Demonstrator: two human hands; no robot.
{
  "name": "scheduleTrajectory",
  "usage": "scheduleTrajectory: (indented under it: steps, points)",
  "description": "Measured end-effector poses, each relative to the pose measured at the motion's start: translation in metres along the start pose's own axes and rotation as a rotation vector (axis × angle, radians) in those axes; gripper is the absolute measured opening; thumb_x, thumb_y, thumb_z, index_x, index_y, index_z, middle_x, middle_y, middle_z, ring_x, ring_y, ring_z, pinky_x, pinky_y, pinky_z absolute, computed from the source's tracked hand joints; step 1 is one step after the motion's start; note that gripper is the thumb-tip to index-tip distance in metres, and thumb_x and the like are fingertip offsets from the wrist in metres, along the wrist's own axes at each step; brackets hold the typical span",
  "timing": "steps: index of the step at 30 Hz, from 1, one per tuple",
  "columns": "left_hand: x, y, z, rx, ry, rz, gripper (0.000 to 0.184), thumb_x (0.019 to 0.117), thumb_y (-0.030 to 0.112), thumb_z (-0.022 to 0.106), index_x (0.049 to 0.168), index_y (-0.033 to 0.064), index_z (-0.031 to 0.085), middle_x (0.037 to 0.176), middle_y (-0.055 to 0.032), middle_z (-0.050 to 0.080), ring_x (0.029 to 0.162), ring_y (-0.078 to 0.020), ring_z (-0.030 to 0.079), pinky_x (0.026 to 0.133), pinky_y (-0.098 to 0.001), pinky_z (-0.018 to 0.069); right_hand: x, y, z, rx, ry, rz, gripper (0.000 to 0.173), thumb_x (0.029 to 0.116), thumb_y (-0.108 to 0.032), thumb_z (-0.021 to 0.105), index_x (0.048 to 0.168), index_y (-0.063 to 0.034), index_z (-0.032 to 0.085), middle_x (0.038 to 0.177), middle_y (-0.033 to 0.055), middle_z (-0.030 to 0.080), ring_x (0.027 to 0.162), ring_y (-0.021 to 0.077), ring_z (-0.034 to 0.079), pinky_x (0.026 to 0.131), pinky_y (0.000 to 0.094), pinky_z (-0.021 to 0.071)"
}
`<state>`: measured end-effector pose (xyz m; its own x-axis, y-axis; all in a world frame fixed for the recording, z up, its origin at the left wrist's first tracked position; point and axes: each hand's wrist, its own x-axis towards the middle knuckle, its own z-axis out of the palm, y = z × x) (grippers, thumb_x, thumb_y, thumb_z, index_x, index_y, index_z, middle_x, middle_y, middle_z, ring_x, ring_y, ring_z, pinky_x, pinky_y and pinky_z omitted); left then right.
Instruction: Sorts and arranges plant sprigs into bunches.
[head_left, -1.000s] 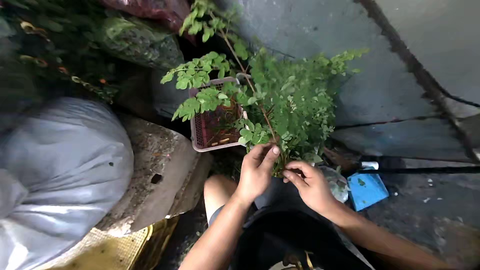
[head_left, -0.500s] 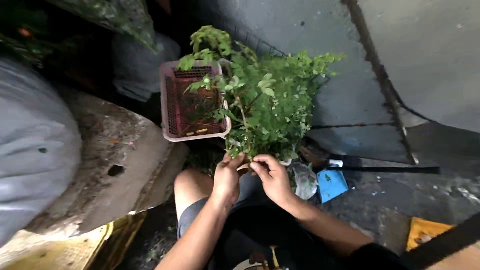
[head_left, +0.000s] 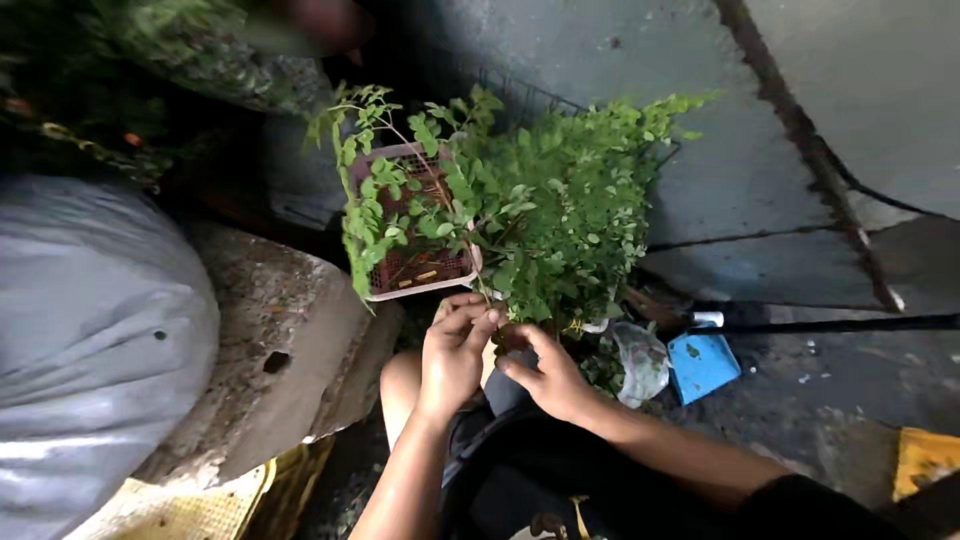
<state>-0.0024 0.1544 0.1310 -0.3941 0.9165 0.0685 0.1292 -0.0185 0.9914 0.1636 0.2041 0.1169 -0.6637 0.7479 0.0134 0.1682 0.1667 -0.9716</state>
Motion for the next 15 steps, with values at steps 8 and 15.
scheduleTrajectory:
  steps: [8,15]
  points:
    - [-0.005,0.036,-0.035,-0.350,0.074,0.005,0.022,0.1087,0.016,0.046,0.113,0.0081,0.066,0.092,-0.0059,0.072,0.076,-0.0179,0.071,0.070,-0.0368,0.0632,-0.007,0.004,-0.048,-0.814,-0.413,0.180,0.048,0.0956,-0.027,0.069,0.141,-0.0128,0.060,0.153,0.0175,0.048,0.138,0.0381,0.049,0.111,0.0604,0.0421]
    - [-0.013,0.027,-0.048,-0.532,0.155,-0.259,0.024,0.1109,0.021,0.037,0.109,0.0151,0.059,0.060,0.0044,0.040,0.043,-0.0059,0.037,0.039,-0.0210,0.0382,0.017,-0.011,-0.082,-0.895,-0.083,0.449,0.042,0.1045,-0.046,0.054,0.124,-0.0123,0.070,0.126,0.0137,0.067,0.113,0.0334,0.067,0.095,0.0563,0.0530]
